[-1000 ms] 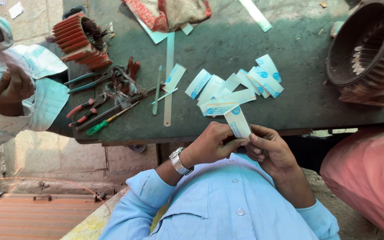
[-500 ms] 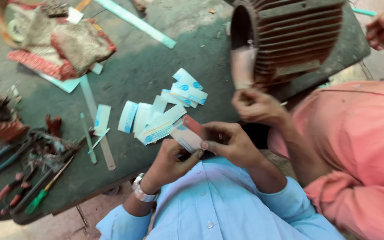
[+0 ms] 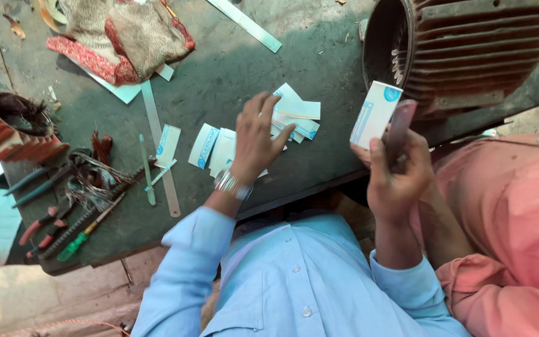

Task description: The person wraps small rectangular paper pieces around a metal strip using both hands. They repeatedly pick up paper, fold it around the strip, and place the wrapped item on the table. A coworker works on a motor stator nearby.

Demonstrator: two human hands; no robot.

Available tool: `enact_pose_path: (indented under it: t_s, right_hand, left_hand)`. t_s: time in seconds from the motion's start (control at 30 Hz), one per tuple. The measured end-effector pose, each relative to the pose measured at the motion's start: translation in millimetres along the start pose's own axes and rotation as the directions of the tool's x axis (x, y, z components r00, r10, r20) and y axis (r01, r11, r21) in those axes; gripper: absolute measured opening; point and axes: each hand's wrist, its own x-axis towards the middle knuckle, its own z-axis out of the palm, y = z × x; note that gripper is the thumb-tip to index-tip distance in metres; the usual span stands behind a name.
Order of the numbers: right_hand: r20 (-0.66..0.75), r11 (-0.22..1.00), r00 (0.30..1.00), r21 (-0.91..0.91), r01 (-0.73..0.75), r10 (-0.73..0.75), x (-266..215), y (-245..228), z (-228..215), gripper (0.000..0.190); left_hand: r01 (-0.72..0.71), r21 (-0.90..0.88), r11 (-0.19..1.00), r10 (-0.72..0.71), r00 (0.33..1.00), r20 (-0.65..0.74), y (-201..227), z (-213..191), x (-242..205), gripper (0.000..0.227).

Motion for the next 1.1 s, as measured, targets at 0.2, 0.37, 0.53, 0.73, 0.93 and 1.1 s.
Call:
enact_pose_path:
  t_s: [0.2,0.37,0.53,0.73,0.93,1.1]
  right_hand:
    - [-0.079,0.974,0.987,-0.167,-0.152,0.14,6,-2,26,0.018]
    - [-0.08,0.929,0.982,-0.319,-0.189,0.173,6,1,24,0.017]
    - [-0.079,0.854,0.99,-0.503,-0.137,0.113,1,17,44,0.019]
    - [0.114,0.811,0.962,-0.568,-0.142,0.248,-9,35,75,0.018]
    - [0.416,0.791,0.909,-0.562,0.241,0.019,7,73,136,0.03]
    - [0.509,0.845,0.861,-0.462,0.269,0.005,-39,48,161,0.031]
  left_hand:
    - [-0.23,0.252,0.94,0.156,0.947,0.282,-8,45,40,0.031]
    - [-0.457,0.336,0.823,0.418,0.889,0.187,-24,52,45,0.009]
    - [-0.283,-0.054,0.958,0.272,0.951,-0.147,-34,17,52,0.01]
    - [0.143,-0.548,0.824,-0.225,0.971,-0.083,-41,-53,-5,0.016]
    - [0.3,-0.845,0.442,-0.338,0.929,0.153,-45,-101,-57,0.04]
    - [0.346,-0.86,0.376,-0.358,0.91,0.21,-48,-104,-90,0.029]
